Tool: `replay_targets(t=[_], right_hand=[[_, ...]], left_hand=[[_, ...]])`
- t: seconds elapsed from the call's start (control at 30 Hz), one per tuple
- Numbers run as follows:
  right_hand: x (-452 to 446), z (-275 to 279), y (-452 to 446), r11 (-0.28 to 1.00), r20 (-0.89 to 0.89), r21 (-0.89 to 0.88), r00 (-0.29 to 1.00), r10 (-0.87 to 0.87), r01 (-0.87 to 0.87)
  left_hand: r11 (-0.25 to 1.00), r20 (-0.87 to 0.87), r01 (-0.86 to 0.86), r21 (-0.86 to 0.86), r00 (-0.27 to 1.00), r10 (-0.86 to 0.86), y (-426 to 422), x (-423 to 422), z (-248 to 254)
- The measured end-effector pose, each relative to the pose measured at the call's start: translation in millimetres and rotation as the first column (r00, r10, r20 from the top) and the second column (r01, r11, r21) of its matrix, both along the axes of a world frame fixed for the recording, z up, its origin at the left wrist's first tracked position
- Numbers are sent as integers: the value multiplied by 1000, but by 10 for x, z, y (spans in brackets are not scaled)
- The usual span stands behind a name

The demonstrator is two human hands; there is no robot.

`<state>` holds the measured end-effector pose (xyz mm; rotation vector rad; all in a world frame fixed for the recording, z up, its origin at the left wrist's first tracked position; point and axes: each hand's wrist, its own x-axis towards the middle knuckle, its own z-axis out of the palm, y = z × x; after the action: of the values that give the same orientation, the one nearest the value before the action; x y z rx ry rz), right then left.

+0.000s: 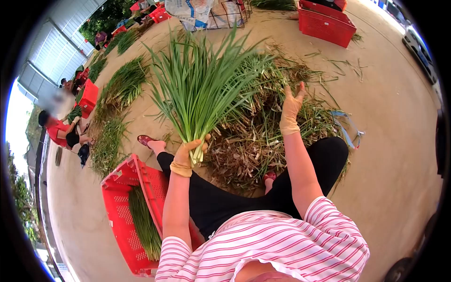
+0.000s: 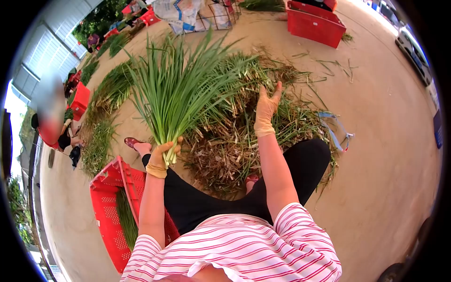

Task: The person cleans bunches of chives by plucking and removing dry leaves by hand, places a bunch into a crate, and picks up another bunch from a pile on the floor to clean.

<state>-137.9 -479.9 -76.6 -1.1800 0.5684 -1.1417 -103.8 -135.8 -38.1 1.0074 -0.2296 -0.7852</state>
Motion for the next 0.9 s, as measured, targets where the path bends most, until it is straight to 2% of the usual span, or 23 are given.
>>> replay_targets(t=[0.03, 0.07, 0.1, 0.13, 0.17, 0.2, 0.23, 0.27, 0.3, 0.33, 0.37, 0.4, 0.43, 0.47, 0.5, 0.57, 0.63, 0.7, 0.77, 0.8, 0.83, 0.9], right_hand=[[10, -5, 83, 998, -149, -14, 987, 60, -62], [55, -80, 171, 949, -154, 96, 937, 313, -301], [32, -95, 264, 780, -264, 180, 734, 626, -600], [3, -128, 462, 600, -305, 348, 519, 799, -720], [-44, -139, 687, 333, -152, 464, 297, 943, -821], [38, -455, 954, 155, 38, 475, 196, 980, -866], [40, -527, 1093, 76, -72, 552, 44, 996, -830], [19, -682, 1328, 101, -38, 569, 97, 995, -816], [-60, -797, 1463, 144, -100, 582, 105, 989, -801], [-105, -1126, 1559, 162, -124, 608, 109, 986, -777], [-133, -1400, 1642, 183, -147, 631, 115, 982, -754], [-202, -1425, 1696, 178, -154, 637, 102, 983, -750], [-303, -1447, 1740, 224, -157, 682, 159, 975, -696], [-352, -1449, 1724, 274, -171, 717, 219, 961, -641], [-349, -1504, 1668, 281, -192, 718, 207, 959, -637], [-301, -1677, 1593, 272, -144, 730, 248, 958, -627], [-274, -1521, 1458, 292, -145, 723, 276, 950, -625], [-245, -1341, 1343, 268, -155, 613, 219, 963, -743], [-201, -1202, 1322, 268, -181, 515, 202, 962, -814], [-231, -991, 1322, 205, -169, 554, 132, 977, -807], [-261, -840, 1347, 155, -131, 556, 98, 987, -816], [-202, -880, 1322, 112, -169, 491, 32, 985, -864]], left_hand=[[999, -17, -29, -44, 999, 29, -143, 58, -58], [999, -54, 1, -33, 999, -3, -226, 112, -129], [999, -93, 34, -22, 995, -36, -300, 145, -223], [999, -107, -15, 33, 994, 19, -417, 121, -339], [997, -160, -32, 76, 986, 44, -484, 107, -498], [977, -25, -95, 193, 994, 102, -605, 33, -677], [901, 31, -33, 432, 999, 22, -638, 35, -1070], [814, 274, -201, 545, 960, 53, -768, -112, -1371], [646, 555, -395, 653, 830, -53, -790, -249, -1772], [428, 414, -304, 851, 890, -190, -821, -455, -1724], [168, 231, -189, 968, 930, -287, -823, -602, -1578], [171, 224, -182, 968, 935, -274, -784, -664, -1496], [161, 134, -91, 983, 950, -281, -744, -746, -1455], [158, 50, -3, 987, 956, -289, -752, -785, -1441], [178, 46, 5, 984, 959, -278, -793, -792, -1507], [336, 131, -27, 942, 947, -293, -838, -793, -1686], [591, 74, 85, 802, 968, -240, -831, -771, -1489], [858, 145, -91, 506, 989, 19, -800, -759, -1604], [911, 15, -131, 391, 991, 137, -704, -638, -1670], [903, -89, -158, 399, 974, 210, -646, -651, -1559], [948, -99, -110, 300, 984, 145, -566, -611, -1529], [907, -62, -223, 357, 963, 261, -478, -557, -1480]])
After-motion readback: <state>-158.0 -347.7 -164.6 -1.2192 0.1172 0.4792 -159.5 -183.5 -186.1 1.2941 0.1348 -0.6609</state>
